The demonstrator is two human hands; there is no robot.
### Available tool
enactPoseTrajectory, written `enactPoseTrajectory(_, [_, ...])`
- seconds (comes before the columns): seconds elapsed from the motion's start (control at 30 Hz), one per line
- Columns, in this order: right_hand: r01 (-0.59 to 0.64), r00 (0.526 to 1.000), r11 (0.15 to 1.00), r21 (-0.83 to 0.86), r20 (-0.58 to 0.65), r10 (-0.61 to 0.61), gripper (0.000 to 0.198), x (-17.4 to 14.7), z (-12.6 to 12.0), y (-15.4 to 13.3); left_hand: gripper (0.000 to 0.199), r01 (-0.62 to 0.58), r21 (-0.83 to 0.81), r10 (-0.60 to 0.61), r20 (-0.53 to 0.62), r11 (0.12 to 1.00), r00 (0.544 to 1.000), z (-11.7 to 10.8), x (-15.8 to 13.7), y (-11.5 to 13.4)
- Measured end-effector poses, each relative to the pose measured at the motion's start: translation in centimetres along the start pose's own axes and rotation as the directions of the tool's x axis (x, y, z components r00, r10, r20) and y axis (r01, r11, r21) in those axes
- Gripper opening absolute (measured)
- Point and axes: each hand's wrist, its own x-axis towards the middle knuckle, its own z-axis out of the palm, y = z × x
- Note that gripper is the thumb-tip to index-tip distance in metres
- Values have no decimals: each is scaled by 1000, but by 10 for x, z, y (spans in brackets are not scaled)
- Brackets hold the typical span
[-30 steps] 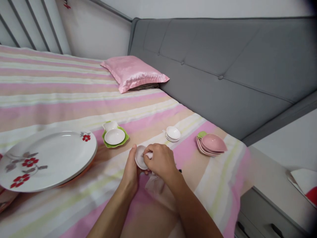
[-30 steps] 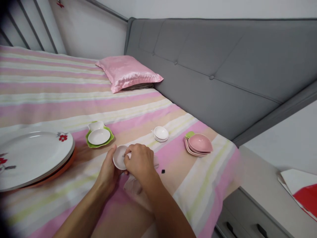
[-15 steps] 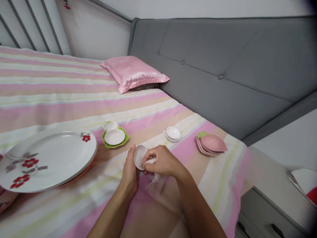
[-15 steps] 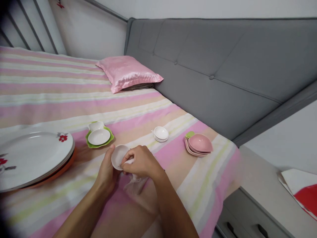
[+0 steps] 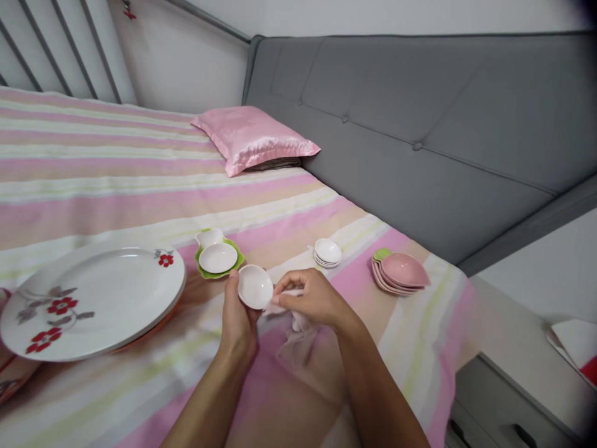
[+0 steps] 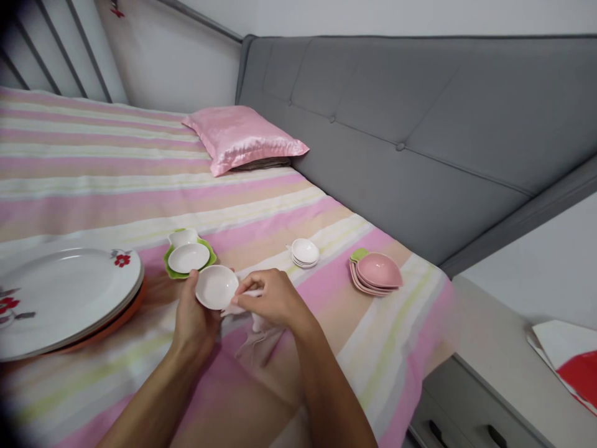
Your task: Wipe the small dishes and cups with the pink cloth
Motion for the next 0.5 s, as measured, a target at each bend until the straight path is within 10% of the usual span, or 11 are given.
enactPoseTrajectory(0.23, [18,899,965,262,-427,99,35,14,-4,13,39,8,52,-14,128,999,992,0,-3,-2])
enactPoseTrajectory(0.5, [103,853,901,422,-503,138,33,17,-1,12,42,41,145,-73,221,989,973,-1,-4,-8])
